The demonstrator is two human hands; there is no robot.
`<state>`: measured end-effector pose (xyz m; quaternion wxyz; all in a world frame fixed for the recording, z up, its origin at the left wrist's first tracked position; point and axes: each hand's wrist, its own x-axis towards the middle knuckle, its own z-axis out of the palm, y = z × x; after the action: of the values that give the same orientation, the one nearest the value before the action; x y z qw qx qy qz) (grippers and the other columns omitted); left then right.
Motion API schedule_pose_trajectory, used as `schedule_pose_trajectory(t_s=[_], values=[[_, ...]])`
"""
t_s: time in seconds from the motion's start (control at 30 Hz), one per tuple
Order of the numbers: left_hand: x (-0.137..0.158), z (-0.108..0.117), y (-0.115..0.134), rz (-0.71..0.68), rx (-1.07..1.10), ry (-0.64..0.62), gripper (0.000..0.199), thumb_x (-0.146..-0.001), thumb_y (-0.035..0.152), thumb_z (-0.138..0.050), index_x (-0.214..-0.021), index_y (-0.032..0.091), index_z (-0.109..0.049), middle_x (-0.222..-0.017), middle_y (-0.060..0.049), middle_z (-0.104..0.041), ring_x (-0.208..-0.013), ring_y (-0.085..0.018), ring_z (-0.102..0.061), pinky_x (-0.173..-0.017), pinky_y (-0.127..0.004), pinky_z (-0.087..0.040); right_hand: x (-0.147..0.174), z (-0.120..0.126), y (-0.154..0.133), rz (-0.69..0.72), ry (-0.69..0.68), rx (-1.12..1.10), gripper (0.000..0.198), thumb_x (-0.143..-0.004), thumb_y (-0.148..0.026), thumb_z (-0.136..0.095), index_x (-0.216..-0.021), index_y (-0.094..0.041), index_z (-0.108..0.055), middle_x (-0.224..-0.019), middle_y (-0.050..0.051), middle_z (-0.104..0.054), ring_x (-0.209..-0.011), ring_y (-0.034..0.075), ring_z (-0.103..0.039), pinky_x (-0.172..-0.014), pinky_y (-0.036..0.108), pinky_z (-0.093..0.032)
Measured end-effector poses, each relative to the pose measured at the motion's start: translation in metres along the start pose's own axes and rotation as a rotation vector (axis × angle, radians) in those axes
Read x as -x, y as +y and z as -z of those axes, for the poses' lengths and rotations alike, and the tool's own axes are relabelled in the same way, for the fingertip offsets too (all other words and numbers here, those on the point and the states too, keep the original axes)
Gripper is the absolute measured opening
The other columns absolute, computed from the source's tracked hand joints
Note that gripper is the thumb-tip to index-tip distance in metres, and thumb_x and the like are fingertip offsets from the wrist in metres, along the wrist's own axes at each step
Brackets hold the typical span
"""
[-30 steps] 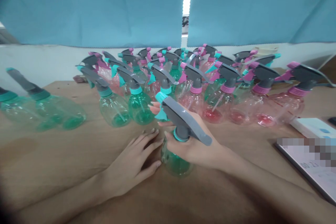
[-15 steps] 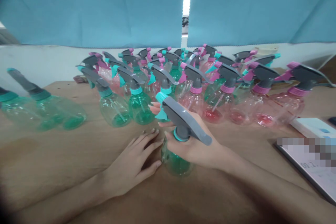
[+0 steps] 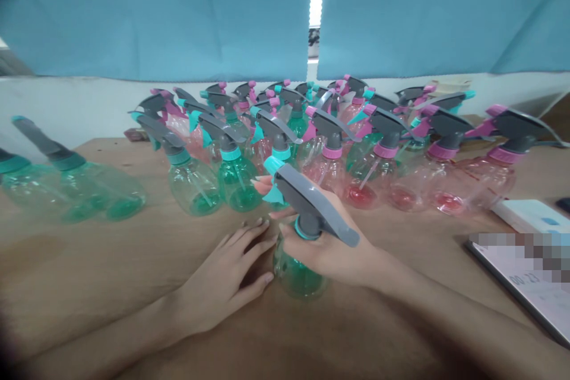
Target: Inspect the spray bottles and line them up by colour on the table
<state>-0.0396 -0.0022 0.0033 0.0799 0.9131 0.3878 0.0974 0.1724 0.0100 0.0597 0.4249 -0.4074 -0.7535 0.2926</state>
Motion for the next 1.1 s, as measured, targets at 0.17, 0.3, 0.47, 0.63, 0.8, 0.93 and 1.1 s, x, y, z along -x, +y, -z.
schedule_pose_trajectory(t_s=[0.17,0.3,0.47,0.63,0.8,0.93,1.1], values=[[0.001,-0.001,-0.001,-0.006,-0.001,0.009,0.048,-0.093,0.038,-0.053,-0.136,0.017,-0.044,-0.143,-0.014,-0.043,-0.134,-0.030,-0.034,-0.107,-0.049,-0.031,0.001,0.000,0.000,0.002,0.010,0.023,0.016,-0.074,-0.014,-0.053,-0.081,-0.026,-0.062,-0.083,-0.001,-0.071,-0.080,0.018,-0.070,-0.074,0.031,-0.059],[0.000,0.000,0.000,-0.004,-0.008,0.004,0.047,-0.095,0.037,-0.051,-0.136,0.017,-0.043,-0.142,-0.014,-0.043,-0.134,-0.029,-0.034,-0.107,-0.049,-0.031,0.002,0.000,0.004,-0.037,0.017,0.105,0.013,-0.075,-0.016,-0.055,-0.078,-0.027,-0.058,-0.072,-0.003,-0.067,-0.068,0.018,-0.068,-0.061,0.029,-0.058],[0.000,0.001,0.000,0.002,-0.020,-0.014,0.047,-0.094,0.036,-0.052,-0.136,0.015,-0.044,-0.142,-0.015,-0.043,-0.133,-0.030,-0.035,-0.107,-0.049,-0.031,0.003,0.000,0.004,-0.032,0.024,0.061,0.014,-0.075,-0.015,-0.054,-0.079,-0.028,-0.055,-0.065,-0.006,-0.065,-0.057,0.016,-0.064,-0.052,0.027,-0.055],[0.000,0.000,0.000,-0.005,-0.004,0.009,0.047,-0.094,0.037,-0.052,-0.136,0.017,-0.044,-0.142,-0.014,-0.044,-0.133,-0.030,-0.036,-0.106,-0.049,-0.032,0.003,0.002,0.001,-0.053,-0.022,0.061,0.016,-0.075,-0.014,-0.052,-0.081,-0.028,-0.057,-0.071,-0.004,-0.068,-0.061,0.017,-0.067,-0.053,0.028,-0.055],[0.000,0.001,0.000,-0.006,-0.013,0.008,0.046,-0.094,0.037,-0.052,-0.135,0.015,-0.045,-0.141,-0.015,-0.044,-0.133,-0.030,-0.036,-0.106,-0.049,-0.032,0.000,0.003,-0.006,-0.038,-0.031,-0.029,0.030,-0.070,-0.007,-0.049,-0.089,-0.030,-0.056,-0.079,-0.004,-0.067,-0.058,0.015,-0.064,-0.053,0.027,-0.054],[-0.001,0.001,0.001,-0.007,-0.011,0.010,0.047,-0.094,0.037,-0.051,-0.136,0.017,-0.044,-0.142,-0.014,-0.044,-0.133,-0.031,-0.036,-0.106,-0.050,-0.033,-0.002,0.003,-0.011,-0.054,-0.019,-0.083,0.027,-0.070,-0.009,-0.050,-0.086,-0.030,-0.055,-0.070,-0.003,-0.064,-0.071,0.020,-0.068,-0.059,0.030,-0.056],[0.000,0.000,0.000,-0.013,-0.012,0.009,0.048,-0.094,0.037,-0.052,-0.137,0.018,-0.044,-0.142,-0.014,-0.044,-0.134,-0.030,-0.034,-0.107,-0.049,-0.031,-0.001,0.005,-0.015,-0.107,-0.021,-0.047,0.019,-0.071,-0.016,-0.052,-0.084,-0.029,-0.054,-0.064,-0.002,-0.063,-0.072,0.023,-0.070,-0.053,0.031,-0.056]])
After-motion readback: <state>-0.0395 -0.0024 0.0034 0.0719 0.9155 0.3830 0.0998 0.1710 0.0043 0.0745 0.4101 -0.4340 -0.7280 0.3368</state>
